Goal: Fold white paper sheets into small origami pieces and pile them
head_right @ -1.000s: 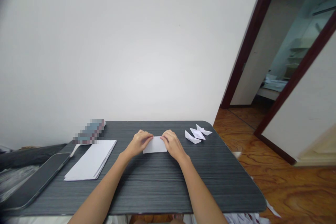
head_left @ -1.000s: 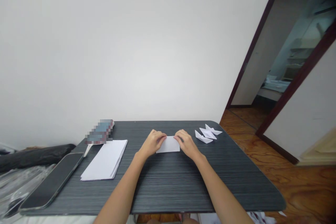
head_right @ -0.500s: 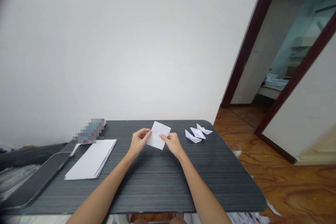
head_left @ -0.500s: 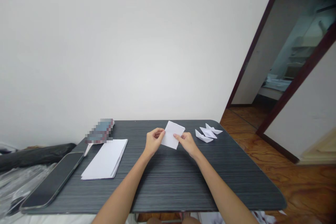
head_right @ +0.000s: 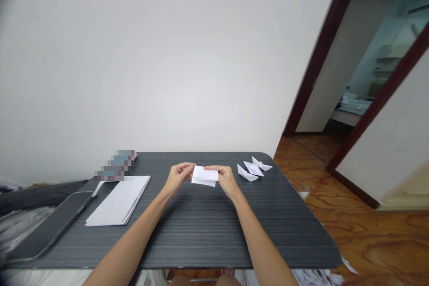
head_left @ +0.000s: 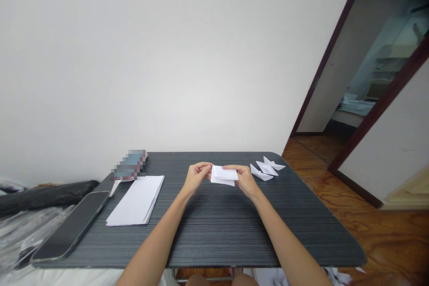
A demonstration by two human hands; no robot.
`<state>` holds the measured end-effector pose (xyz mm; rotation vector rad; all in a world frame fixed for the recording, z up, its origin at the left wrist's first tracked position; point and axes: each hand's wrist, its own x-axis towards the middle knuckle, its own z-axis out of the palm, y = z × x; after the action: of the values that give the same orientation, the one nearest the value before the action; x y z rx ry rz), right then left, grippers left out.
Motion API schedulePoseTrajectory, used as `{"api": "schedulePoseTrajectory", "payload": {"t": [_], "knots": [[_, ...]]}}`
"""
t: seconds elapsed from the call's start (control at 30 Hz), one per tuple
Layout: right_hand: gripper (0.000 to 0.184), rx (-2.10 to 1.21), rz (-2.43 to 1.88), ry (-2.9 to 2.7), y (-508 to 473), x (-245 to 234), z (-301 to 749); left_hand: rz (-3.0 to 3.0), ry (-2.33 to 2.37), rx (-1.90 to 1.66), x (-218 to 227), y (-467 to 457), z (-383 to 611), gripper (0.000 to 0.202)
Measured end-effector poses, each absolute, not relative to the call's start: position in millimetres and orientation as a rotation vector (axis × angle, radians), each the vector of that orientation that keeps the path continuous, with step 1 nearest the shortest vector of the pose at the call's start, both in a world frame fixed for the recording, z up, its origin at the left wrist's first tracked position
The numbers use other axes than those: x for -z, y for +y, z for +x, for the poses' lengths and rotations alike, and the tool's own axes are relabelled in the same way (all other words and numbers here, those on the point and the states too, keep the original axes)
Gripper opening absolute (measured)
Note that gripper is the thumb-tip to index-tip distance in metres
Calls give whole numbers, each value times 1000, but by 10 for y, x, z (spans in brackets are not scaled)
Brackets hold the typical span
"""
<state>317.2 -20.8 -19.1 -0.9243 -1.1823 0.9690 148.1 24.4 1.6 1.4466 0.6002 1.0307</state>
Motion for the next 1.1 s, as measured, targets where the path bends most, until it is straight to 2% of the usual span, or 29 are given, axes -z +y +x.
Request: {"api": "schedulePoseTrajectory", "payload": {"t": [0.23, 0.63, 1.1], "knots": [[27, -778, -1018, -1303, -239, 134, 3226, 1415, 592, -857, -29, 167, 1521, 40], [30, -694, -1022, -1414, -269, 109, 3228, 1334, 641, -807, -25, 130, 1546, 33], [29, -672, -994, -1446, -264, 103, 3247, 1388, 624, -810, -20, 131, 1531, 36]]}}
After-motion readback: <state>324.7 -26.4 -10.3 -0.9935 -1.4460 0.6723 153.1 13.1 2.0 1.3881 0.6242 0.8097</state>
